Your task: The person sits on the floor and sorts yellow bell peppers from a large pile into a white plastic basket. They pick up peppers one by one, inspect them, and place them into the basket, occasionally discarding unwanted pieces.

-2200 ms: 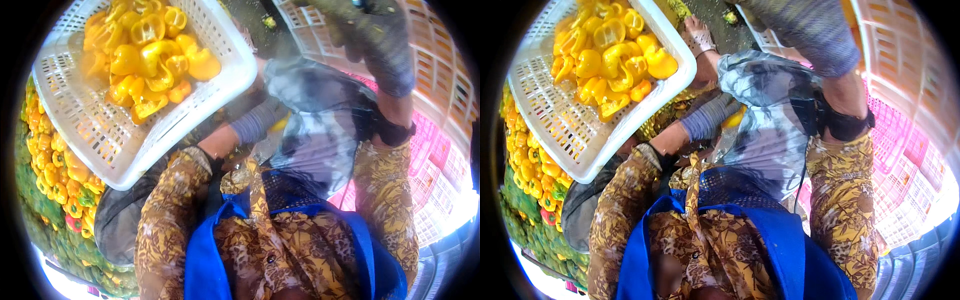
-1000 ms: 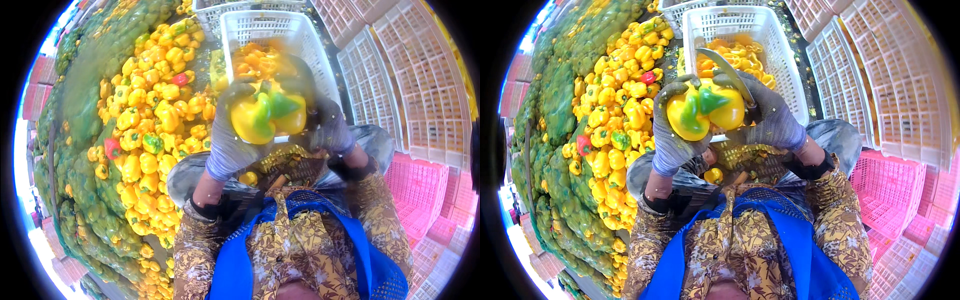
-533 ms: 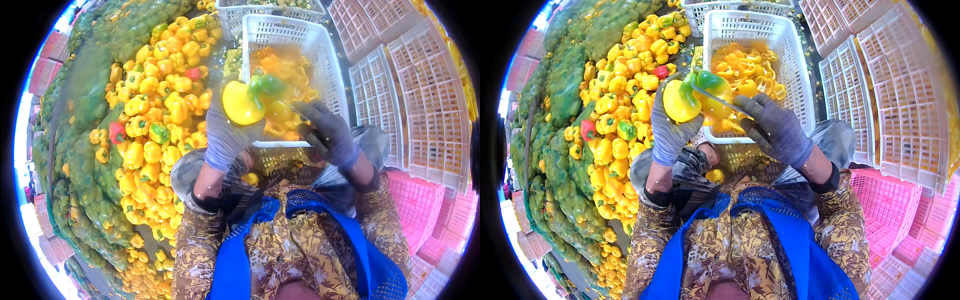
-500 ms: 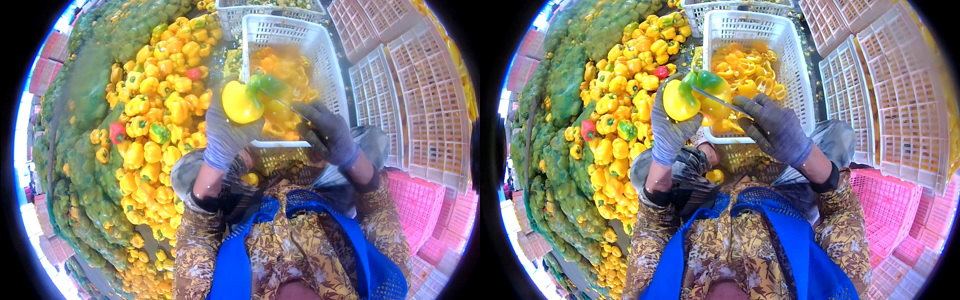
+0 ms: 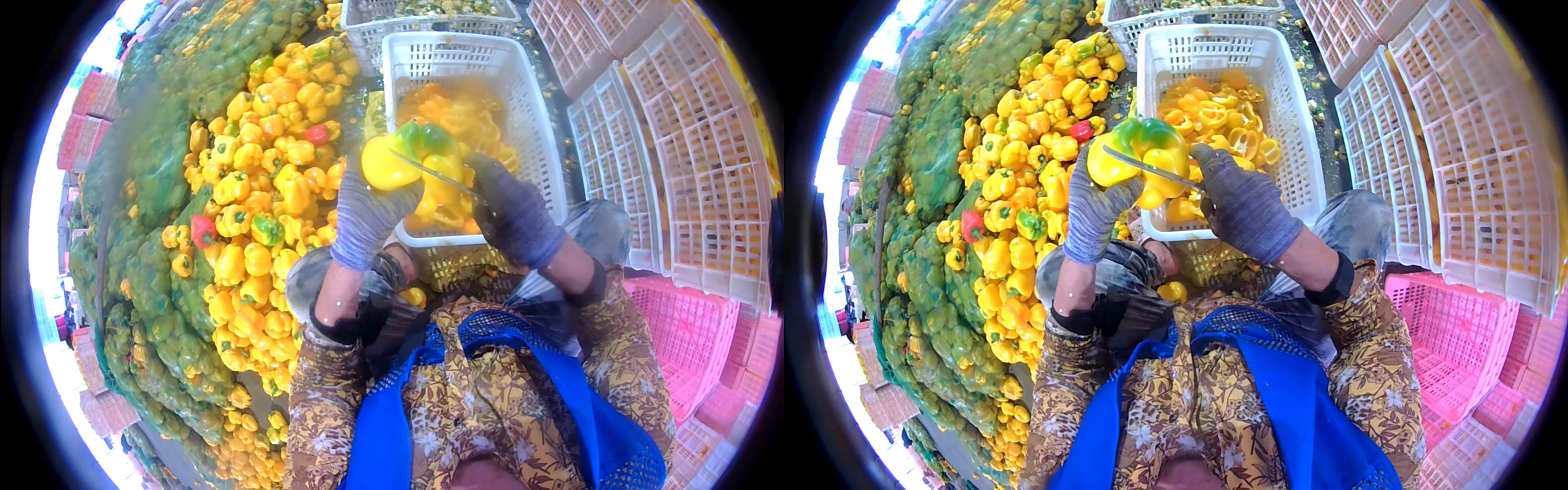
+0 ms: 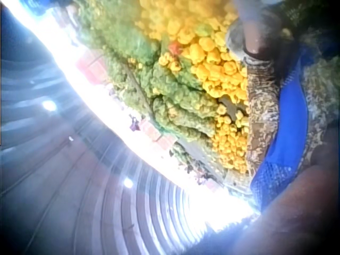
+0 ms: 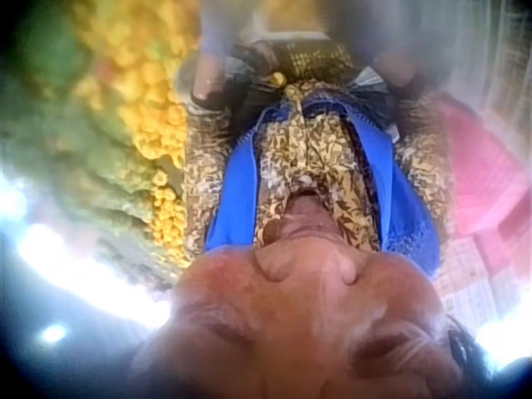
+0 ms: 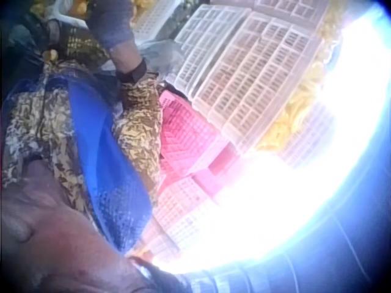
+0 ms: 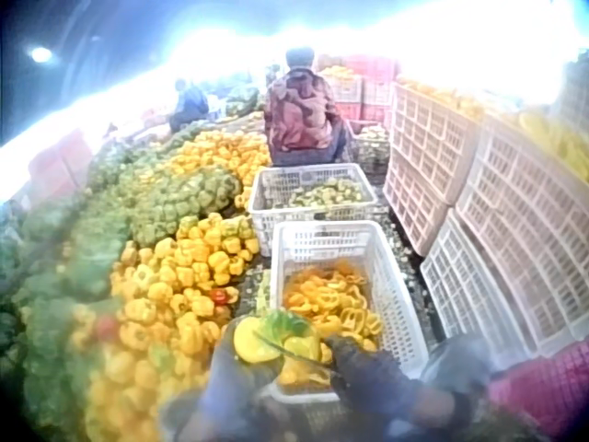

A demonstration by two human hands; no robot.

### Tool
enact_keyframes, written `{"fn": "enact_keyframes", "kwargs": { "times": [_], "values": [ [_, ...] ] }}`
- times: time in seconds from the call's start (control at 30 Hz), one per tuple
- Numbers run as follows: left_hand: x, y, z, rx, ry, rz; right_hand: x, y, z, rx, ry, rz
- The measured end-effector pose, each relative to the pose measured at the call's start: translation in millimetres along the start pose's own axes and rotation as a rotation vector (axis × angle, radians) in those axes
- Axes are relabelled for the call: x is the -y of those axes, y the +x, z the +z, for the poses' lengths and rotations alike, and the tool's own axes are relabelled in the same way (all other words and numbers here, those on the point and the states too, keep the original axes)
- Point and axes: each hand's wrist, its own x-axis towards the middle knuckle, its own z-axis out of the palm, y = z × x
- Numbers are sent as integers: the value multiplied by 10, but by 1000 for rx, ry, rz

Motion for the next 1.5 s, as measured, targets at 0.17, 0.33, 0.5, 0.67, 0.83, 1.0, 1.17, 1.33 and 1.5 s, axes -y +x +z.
{"fn": "enact_keyframes", "kwargs": {
  "times": [0.17, 0.33, 0.5, 0.67, 0.83, 1.0, 1.17, 1.33, 1.5],
  "values": [
    [-200, -10, 99, 4, 135, -104, -31, 84, 119, 62, -49, 59],
    [-111, 80, 73, -32, 122, -92, -241, 124, 286, 48, -67, 68],
    [199, 155, -101, 86, -153, -227, -550, -39, 426, 203, -60, 182],
    [293, 247, -229, -25, -406, -412, -678, -9, 356, 99, 142, 50],
    [316, 293, -290, 30, -83, -346, -573, 126, 275, 34, 503, 173],
    [294, 240, -137, 291, -44, -345, -501, 290, 222, 3, 496, 151],
    [260, 273, -48, 334, -41, -62, -494, 312, -81, 77, 628, 383],
    [221, 295, 65, 432, -124, -124, -405, 304, -32, -2, 358, -114],
    [316, 271, 105, 474, -175, -237, -376, 308, 20, 2, 38, -145]
  ]
}}
